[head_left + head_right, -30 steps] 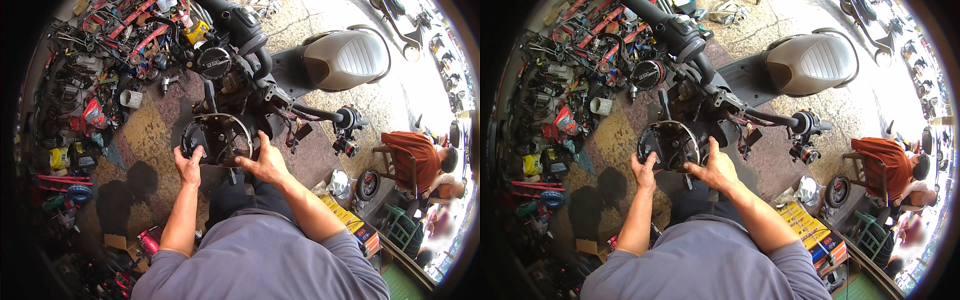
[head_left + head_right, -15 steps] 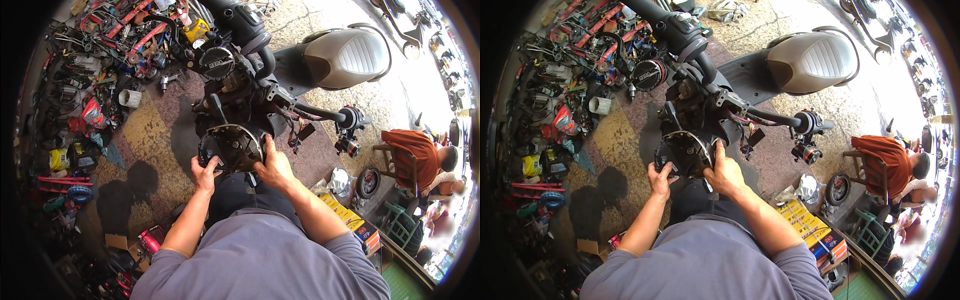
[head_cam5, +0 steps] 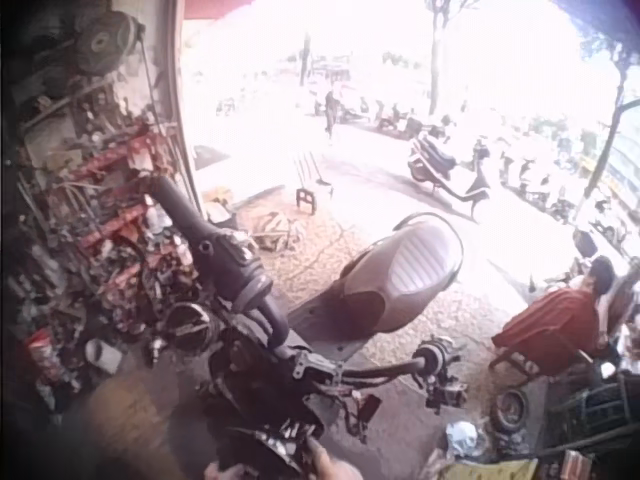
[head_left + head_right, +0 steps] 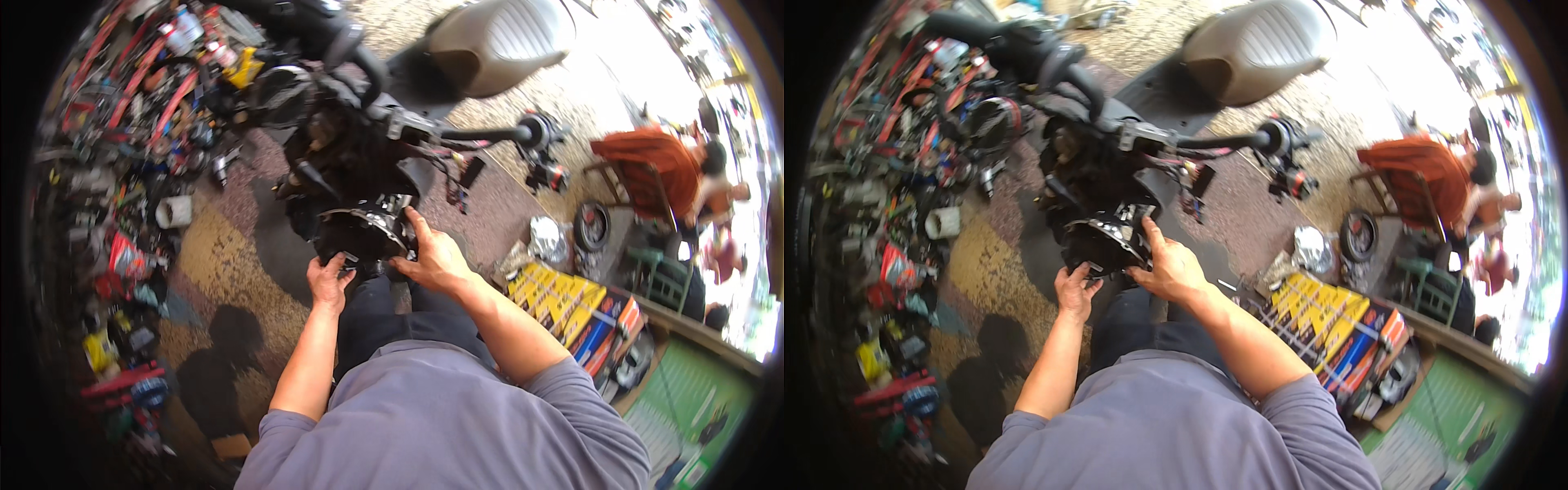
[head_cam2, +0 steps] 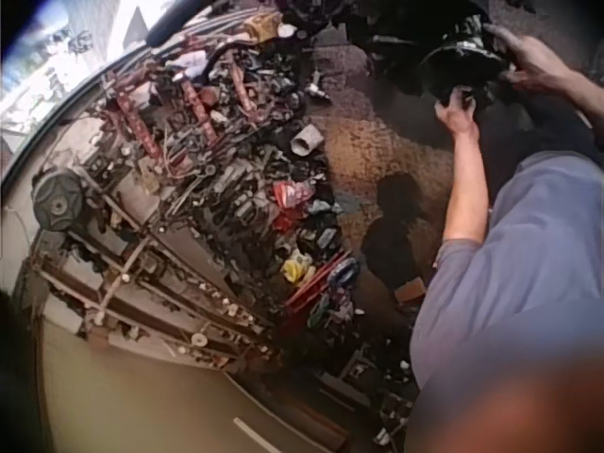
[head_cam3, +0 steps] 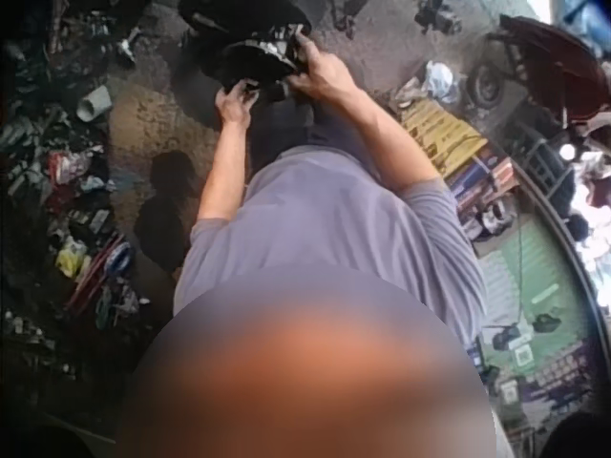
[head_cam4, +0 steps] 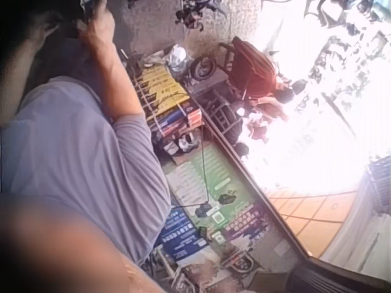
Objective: The person works on a scooter's handlebar area, manipulating wires and components. Then the person uses a pump to inflate the front and rear tires of a bicycle. The person also adjusts the bicycle seat height.
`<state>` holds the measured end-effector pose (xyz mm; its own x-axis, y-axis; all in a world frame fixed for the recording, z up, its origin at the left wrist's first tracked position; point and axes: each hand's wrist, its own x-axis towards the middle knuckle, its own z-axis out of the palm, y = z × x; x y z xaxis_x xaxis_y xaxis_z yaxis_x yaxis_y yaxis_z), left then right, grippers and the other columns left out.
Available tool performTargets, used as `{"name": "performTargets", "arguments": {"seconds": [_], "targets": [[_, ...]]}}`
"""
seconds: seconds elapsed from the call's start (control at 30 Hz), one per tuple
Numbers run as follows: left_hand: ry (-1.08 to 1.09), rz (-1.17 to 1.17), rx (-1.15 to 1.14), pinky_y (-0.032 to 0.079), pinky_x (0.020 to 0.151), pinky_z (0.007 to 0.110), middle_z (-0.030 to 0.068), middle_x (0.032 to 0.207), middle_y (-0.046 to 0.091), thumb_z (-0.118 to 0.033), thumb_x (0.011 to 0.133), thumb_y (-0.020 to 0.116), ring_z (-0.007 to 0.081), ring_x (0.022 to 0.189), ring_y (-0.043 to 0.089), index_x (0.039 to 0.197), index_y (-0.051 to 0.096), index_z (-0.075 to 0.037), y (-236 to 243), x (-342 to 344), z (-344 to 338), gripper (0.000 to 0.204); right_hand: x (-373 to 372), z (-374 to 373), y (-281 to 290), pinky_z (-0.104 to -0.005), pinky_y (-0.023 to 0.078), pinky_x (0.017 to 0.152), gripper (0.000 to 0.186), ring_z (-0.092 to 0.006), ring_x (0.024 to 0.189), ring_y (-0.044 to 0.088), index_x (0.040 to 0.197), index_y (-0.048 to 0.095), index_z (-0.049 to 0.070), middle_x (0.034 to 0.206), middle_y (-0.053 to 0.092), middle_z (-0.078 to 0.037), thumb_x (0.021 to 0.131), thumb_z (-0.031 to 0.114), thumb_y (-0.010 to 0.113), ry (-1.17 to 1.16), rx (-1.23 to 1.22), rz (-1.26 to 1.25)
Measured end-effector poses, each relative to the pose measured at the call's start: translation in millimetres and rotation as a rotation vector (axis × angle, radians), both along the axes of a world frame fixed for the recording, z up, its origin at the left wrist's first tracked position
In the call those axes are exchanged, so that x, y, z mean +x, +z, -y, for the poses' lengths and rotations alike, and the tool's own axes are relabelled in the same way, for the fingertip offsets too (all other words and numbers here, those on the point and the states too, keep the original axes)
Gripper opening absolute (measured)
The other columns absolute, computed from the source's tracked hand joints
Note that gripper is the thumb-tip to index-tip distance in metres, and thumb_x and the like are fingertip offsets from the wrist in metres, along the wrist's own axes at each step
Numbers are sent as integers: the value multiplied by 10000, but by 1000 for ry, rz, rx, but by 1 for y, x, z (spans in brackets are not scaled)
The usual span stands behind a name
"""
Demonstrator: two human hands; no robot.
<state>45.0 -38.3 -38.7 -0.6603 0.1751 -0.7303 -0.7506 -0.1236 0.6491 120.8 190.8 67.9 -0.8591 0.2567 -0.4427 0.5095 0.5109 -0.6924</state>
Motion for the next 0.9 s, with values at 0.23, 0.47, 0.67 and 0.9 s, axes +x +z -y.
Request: {"name": "performTargets", "arguments": {"seconds": [0.23, 0.47, 0.67, 0.9], "targets": [[-175, 38, -9, 504, 780, 454, 50, 1069, 634, -124, 852, 702, 230, 953, 625, 1167, 530, -106, -14, -9, 5, 359, 112, 14, -60, -446, 510, 885, 372, -396, 1005, 642, 1175, 609, 7, 1025, 680, -225, 836, 154, 651, -519, -92, 95], [-259, 71, -67, 517, 841, 499, 122, 1240, 518, -138, 861, 699, 349, 1127, 542, 1330, 392, -102, -40, -14, 25, 561, 250, 28, -158, -428, 532, 849, 202, -376, 958, 667, 1029, 656, 37, 978, 697, -208, 854, 136, 634, -915, 45, 317], [-212, 95, -119, 515, 831, 505, 126, 1243, 494, -156, 826, 687, 392, 1137, 500, 1370, 359, -129, -47, -16, 15, 636, 316, -11, -198, -442, 522, 877, 271, -358, 1002, 659, 1077, 659, 53, 1018, 687, -208, 846, 194, 640, -940, 181, 341], [-114, 110, -173, 491, 813, 467, 114, 1172, 521, -228, 825, 675, 353, 1044, 508, 1201, 565, -121, -43, -11, -1, 406, 345, -19, -186, -404, 511, 953, 396, -358, 1076, 651, 1161, 681, 63, 1096, 689, -228, 802, 219, 619, -879, 143, 438]]}}
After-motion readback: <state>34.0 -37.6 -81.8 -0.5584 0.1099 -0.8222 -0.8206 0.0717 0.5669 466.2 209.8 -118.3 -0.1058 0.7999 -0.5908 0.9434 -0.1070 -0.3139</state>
